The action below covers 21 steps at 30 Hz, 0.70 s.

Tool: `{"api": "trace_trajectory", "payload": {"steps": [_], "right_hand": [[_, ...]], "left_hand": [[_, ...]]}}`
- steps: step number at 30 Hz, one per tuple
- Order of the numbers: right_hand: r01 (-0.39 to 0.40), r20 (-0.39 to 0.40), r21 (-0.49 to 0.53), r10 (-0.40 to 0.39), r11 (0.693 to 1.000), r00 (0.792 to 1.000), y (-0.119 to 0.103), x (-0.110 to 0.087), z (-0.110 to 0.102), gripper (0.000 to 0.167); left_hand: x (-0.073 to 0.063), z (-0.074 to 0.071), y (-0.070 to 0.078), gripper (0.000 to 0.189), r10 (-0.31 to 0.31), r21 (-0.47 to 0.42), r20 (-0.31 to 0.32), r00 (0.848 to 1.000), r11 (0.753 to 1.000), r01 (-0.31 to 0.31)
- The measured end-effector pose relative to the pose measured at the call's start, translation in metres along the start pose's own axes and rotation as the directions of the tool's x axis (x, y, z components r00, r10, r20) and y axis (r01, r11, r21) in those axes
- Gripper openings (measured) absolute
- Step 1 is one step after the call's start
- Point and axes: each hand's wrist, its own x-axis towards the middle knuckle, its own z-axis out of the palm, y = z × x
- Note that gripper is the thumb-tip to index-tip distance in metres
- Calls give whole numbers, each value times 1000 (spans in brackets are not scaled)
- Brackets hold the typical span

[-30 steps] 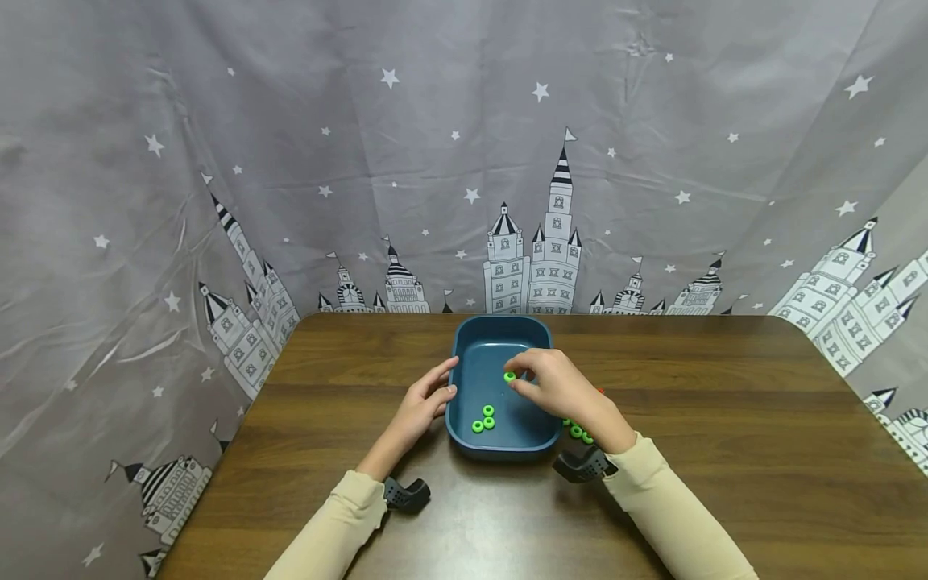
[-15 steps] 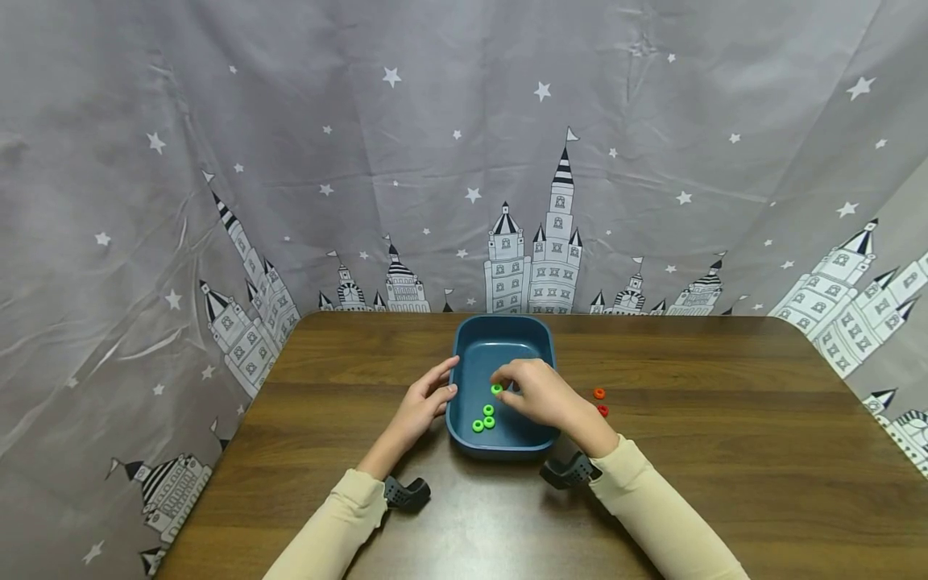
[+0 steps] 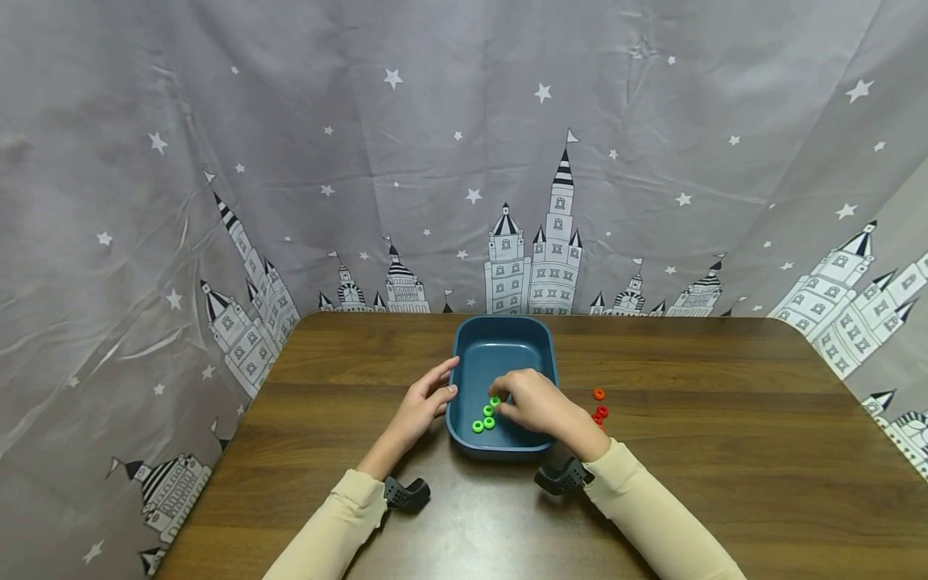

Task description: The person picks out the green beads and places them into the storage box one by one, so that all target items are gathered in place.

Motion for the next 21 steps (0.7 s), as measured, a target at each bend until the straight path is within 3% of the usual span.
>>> {"api": "trace_trajectory", "payload": {"steps": [21], "right_hand": [[-105, 53, -97, 111, 990, 992, -4, 0, 9, 8]], "left_hand": [[0, -1, 1, 53, 2, -8, 14, 1000, 1000, -2]]}}
